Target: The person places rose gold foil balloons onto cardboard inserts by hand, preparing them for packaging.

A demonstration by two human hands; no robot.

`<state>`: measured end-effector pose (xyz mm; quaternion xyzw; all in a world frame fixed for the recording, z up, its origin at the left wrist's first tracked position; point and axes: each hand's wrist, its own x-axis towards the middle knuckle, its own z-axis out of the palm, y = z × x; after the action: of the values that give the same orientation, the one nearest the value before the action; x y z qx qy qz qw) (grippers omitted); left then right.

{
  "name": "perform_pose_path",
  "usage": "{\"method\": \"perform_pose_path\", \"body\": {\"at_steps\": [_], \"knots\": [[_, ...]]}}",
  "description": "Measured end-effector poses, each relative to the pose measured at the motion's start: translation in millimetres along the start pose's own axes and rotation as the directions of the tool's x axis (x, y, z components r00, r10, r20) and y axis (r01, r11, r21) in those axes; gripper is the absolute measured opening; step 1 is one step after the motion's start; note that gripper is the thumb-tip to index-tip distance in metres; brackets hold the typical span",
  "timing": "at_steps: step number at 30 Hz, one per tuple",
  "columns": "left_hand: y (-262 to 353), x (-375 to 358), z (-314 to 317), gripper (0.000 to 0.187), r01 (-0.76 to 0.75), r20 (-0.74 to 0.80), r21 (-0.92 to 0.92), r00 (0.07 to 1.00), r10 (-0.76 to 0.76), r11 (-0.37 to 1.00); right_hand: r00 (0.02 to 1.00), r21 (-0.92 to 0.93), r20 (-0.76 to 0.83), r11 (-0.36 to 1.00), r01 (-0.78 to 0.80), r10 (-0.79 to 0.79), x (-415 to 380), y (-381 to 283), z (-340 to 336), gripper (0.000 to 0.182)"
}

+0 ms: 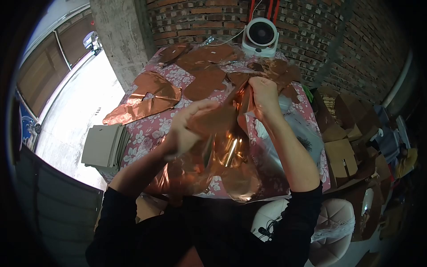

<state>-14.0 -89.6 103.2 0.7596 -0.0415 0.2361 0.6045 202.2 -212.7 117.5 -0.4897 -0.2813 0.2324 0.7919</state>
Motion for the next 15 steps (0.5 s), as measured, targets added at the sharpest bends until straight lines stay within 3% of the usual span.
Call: {"method": "perform_pose_path", "body": {"at_steps": [1,2,4,6,8,9,11,12,13,15], "knots": [[5,5,-7,0.049,0.152,-0.005,0.029,0.988,-0.152,0.988,1.000,0.002,0.003,1.000,-0.002,0.002,-1,2,-2,0.022],[13,10,-5,0.020,0.257,-0.173,-0.133,0.945,-0.278,0.957,1.000,-0.067,-0.015,0.998,-0.010,0.009,-2,2,-5,0.021],[11,23,-20,0.019,0.215,-0.211,-0.222,0.941,-0.263,0.951,0.999,-0.134,-0.029,0.991,-0.019,0.015,-5,1,-18,0.021],[15,31,-39,0.018,0.166,-0.252,-0.308,0.935,-0.248,0.937,0.984,-0.252,0.092,0.960,-0.123,0.150,-11,-1,-33,0.022],[23,31,-62,0.030,0.301,-0.114,-0.468,0.912,-0.395,0.831,0.965,-0.238,0.144,0.954,-0.182,0.220,-34,-10,-25,0.023],[16,32,-72,0.030,0.301,-0.118,-0.466,0.911,-0.396,0.832,0.939,-0.227,0.191,0.943,-0.242,0.287,-47,-14,-21,0.024],[20,32,-78,0.028,0.397,0.004,-0.255,0.912,-0.410,0.881,0.900,-0.373,0.228,0.887,-0.271,0.371,-65,-16,-15,0.024],[20,27,-71,0.018,0.348,0.000,-0.391,0.926,-0.378,0.852,0.888,-0.355,0.251,0.890,-0.285,0.384,-70,-8,-16,0.024],[16,27,-76,0.018,0.351,0.000,-0.390,0.925,-0.381,0.851,0.876,-0.338,0.274,0.892,-0.299,0.397,-75,-2,-18,0.023],[6,27,-88,0.017,0.426,0.202,-0.236,0.901,-0.385,0.873,0.883,-0.316,0.249,0.895,-0.314,0.398,-85,5,-14,0.022]]}}
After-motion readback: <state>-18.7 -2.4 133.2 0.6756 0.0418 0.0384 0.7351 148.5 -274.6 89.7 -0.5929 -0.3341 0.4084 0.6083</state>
